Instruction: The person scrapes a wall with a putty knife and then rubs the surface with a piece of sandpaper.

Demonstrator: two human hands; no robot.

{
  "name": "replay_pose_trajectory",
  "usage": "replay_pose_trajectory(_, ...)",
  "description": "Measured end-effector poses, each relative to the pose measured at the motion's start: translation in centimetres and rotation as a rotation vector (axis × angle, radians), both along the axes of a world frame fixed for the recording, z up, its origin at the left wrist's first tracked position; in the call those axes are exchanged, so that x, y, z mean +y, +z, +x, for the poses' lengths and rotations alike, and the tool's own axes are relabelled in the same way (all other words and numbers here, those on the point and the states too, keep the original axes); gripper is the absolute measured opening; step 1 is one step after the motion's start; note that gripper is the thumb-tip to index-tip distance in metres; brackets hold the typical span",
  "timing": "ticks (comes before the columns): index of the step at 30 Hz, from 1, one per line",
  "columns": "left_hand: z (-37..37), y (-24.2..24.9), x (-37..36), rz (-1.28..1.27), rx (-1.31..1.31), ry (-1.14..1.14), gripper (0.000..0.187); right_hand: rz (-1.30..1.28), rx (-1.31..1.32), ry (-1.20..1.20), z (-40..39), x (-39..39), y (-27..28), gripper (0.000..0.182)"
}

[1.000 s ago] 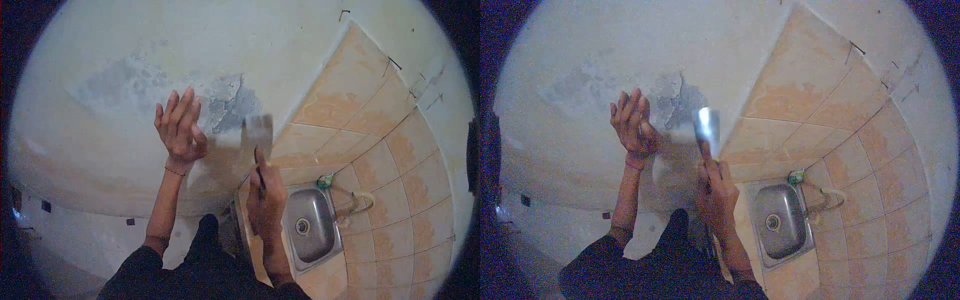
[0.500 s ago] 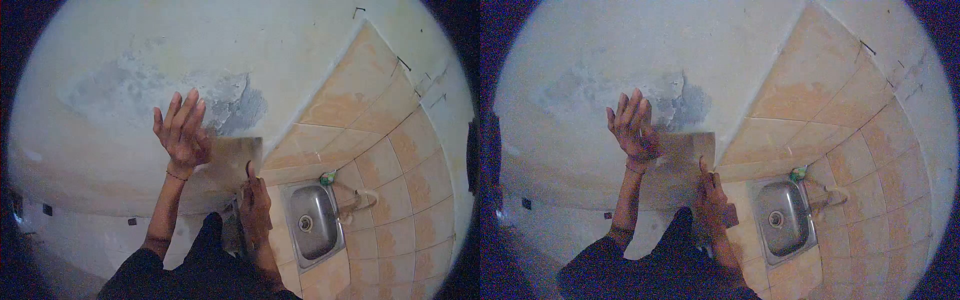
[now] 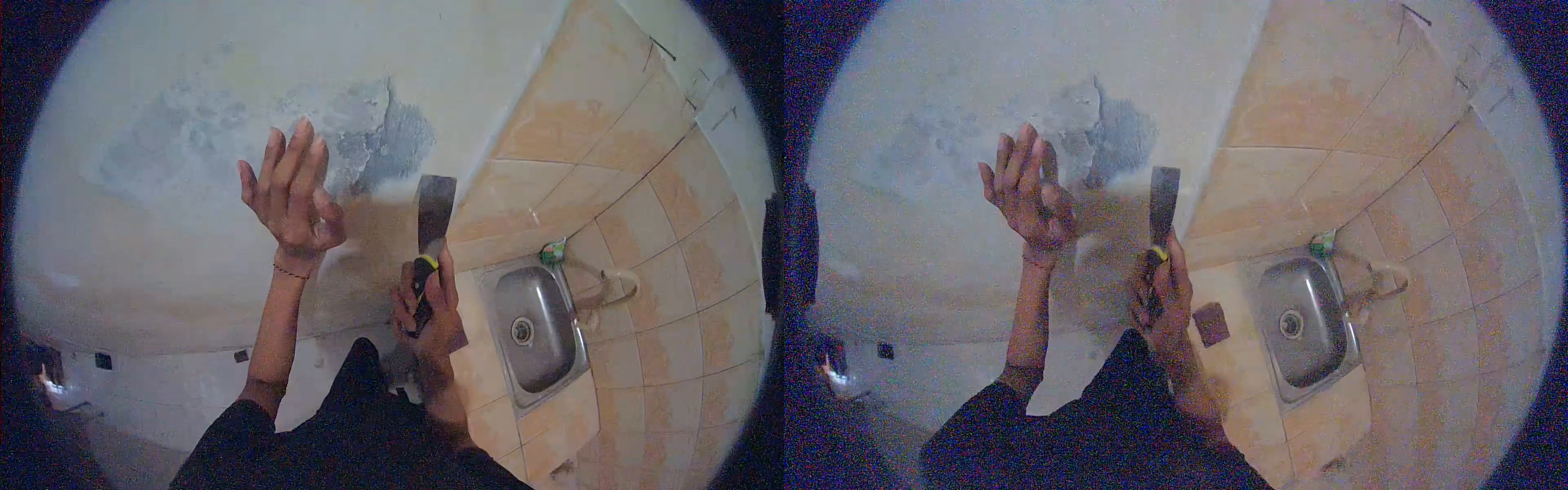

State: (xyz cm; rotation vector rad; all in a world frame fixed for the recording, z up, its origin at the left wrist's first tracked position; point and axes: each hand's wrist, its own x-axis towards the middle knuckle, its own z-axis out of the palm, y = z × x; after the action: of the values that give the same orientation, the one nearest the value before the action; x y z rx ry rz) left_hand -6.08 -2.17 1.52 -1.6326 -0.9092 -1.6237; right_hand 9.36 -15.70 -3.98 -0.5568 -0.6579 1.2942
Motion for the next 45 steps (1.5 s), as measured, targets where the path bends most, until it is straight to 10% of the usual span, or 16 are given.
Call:
replay_pose_trajectory(11, -0.1, -0.2, 0.2, 0.014, -0.005, 0.008, 0.040, 0.055, 0.781, 0.369, 1.2, 0.4, -1.1, 0.034)
replay_pose_trajectory(23, 0.1, -0.1, 0.2, 0.030, 0.013, -0.006, 0.039, -0.021, 0.336, 0.151, 1.1, 0.7, 1.0, 0.048)
replay_pose_trajectory(45, 0.7, -0.1, 0.5, 0.051, -0.010, 0.011, 0.041, -0.094, 0.381, 0.165, 2.2, 0.5, 1.4, 0.050)
